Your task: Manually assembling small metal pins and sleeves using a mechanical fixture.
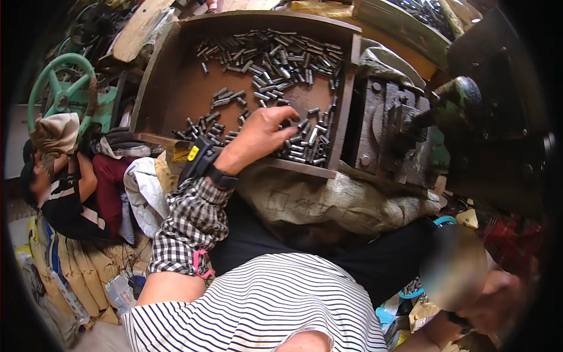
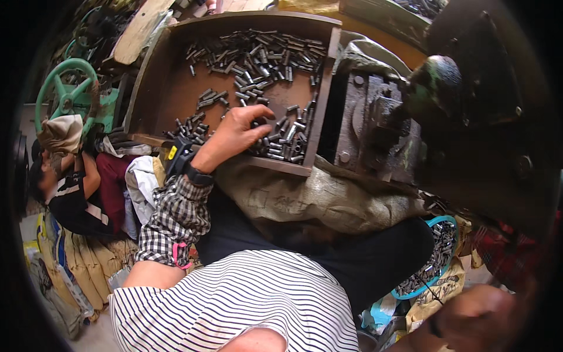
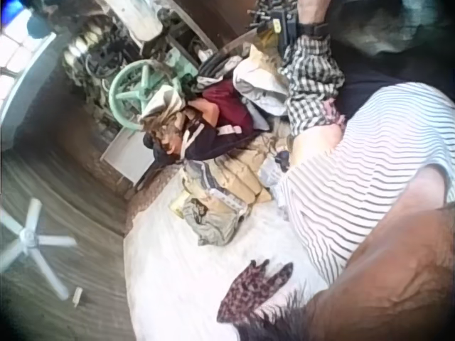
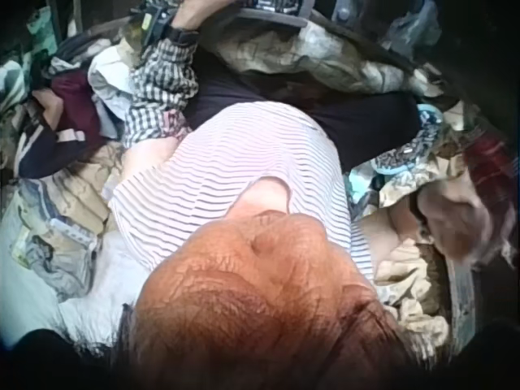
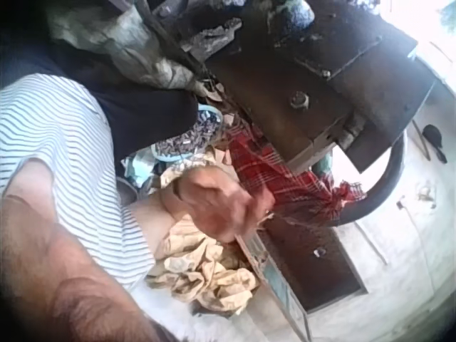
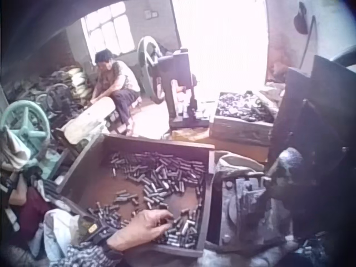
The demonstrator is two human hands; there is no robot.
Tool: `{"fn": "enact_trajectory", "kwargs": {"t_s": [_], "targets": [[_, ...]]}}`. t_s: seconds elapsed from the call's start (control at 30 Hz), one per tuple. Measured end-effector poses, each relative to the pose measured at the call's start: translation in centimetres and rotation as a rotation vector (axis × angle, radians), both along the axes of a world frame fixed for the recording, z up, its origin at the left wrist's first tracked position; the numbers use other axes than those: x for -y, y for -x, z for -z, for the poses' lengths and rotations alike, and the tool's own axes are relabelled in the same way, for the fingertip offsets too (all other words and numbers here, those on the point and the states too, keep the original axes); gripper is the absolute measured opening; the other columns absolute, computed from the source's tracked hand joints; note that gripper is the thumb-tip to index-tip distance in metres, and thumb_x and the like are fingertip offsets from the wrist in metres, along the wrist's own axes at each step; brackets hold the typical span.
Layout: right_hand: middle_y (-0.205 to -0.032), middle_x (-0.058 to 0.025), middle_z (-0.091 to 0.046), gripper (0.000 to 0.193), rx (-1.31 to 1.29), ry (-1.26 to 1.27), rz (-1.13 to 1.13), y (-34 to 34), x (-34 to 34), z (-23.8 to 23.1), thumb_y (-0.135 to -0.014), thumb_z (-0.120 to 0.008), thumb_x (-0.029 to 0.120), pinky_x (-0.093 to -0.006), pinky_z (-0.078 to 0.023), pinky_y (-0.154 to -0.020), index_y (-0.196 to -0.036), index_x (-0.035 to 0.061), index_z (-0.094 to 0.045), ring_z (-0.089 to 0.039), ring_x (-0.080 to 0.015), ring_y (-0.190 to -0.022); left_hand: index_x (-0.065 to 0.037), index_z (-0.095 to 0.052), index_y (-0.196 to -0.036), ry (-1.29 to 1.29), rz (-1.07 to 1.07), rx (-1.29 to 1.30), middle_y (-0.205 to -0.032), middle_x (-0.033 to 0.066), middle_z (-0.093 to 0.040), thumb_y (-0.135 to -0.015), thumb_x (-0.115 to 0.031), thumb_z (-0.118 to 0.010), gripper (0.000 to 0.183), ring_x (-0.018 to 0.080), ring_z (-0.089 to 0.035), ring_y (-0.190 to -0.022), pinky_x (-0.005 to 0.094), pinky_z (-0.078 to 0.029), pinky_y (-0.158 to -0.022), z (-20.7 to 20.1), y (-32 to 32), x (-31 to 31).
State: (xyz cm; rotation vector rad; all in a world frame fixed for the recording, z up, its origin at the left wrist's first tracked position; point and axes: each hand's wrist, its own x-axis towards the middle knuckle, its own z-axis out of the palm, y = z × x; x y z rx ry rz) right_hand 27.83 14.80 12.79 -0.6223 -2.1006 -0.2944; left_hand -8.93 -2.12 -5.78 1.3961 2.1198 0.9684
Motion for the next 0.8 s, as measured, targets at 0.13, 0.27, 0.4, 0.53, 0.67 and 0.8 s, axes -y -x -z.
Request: {"fn": "enact_trajectory", "kwargs": {"t_s": [0.13, 0.27, 0.4, 0.53, 0.67, 0.8], "targets": [[-0.102, -0.0144, -0.059, 0.022, 0.435, 0.352, -0.743, 12.8, 3.7, 6.9, -0.068, -0.064, 0.003, -0.0436, -0.044, -0.084, -0.090, 0.0032, -0.063, -0.059, -0.0293, -0.094, -0.003, -0.060, -0.096, 0.049, -0.006, -0.247, -0.083, 0.0138, -0.061, -0.078, -0.014, -0.066, 0.022, 0.0326, -0.061, -0.075, 0.0395, -0.048, -0.066, 0.9, -0.2, 0.3], [-0.088, -0.0092, -0.057, 0.016, 0.568, 0.281, -0.760, 20.7, 2.5, 16.7, -0.072, -0.057, 0.010, -0.0372, -0.041, -0.077, -0.086, 0.0030, -0.057, -0.056, -0.0235, -0.085, -0.005, -0.057, -0.087, 0.139, 0.018, -0.415, -0.083, 0.0136, -0.058, -0.081, -0.019, -0.061, 0.016, 0.0347, -0.062, -0.075, 0.0430, -0.051, -0.064, 1.7, -0.7, -2.5], [-0.087, -0.0089, -0.057, 0.010, 0.767, 0.256, -0.723, 24.0, 3.1, 19.2, -0.074, -0.056, 0.009, -0.0374, -0.040, -0.077, -0.083, 0.0055, -0.059, -0.056, -0.0234, -0.088, -0.004, -0.056, -0.085, 0.163, 0.049, -0.514, -0.085, 0.0144, -0.056, -0.078, -0.014, -0.061, 0.014, 0.0334, -0.062, -0.073, 0.0411, -0.052, -0.062, 2.5, -0.4, -1.9], [-0.087, -0.0093, -0.056, 0.006, 0.939, 0.315, -0.703, 24.6, 3.0, 18.8, -0.075, -0.055, 0.008, -0.0380, -0.040, -0.078, -0.079, 0.0072, -0.060, -0.056, -0.0235, -0.091, -0.002, -0.056, -0.084, 0.136, 0.080, -0.515, -0.086, 0.0156, -0.056, -0.075, -0.009, -0.060, 0.013, 0.0320, -0.063, -0.073, 0.0413, -0.052, -0.062, 3.0, -0.4, -1.6], [-0.084, -0.0090, -0.054, 0.004, 0.874, 0.330, -0.698, 24.6, 4.3, 19.3, -0.073, -0.057, 0.008, -0.0382, -0.040, -0.076, -0.075, 0.0076, -0.059, -0.056, -0.0246, -0.087, -0.002, -0.056, -0.085, 0.170, 0.075, -0.534, -0.087, 0.0155, -0.056, -0.075, -0.008, -0.059, 0.012, 0.0319, -0.063, -0.074, 0.0413, -0.052, -0.063, 2.1, -0.1, -1.1], [-0.082, -0.0103, -0.053, 0.005, 0.784, 0.386, -0.748, 24.4, 3.5, 20.0, -0.072, -0.060, 0.009, -0.0377, -0.043, -0.071, -0.075, 0.0064, -0.057, -0.057, -0.0264, -0.083, -0.003, -0.055, -0.088, 0.156, 0.079, -0.513, -0.086, 0.0157, -0.056, -0.077, -0.009, -0.058, 0.013, 0.0330, -0.062, -0.075, 0.0416, -0.051, -0.063, 2.5, -0.2, -1.3]]}}
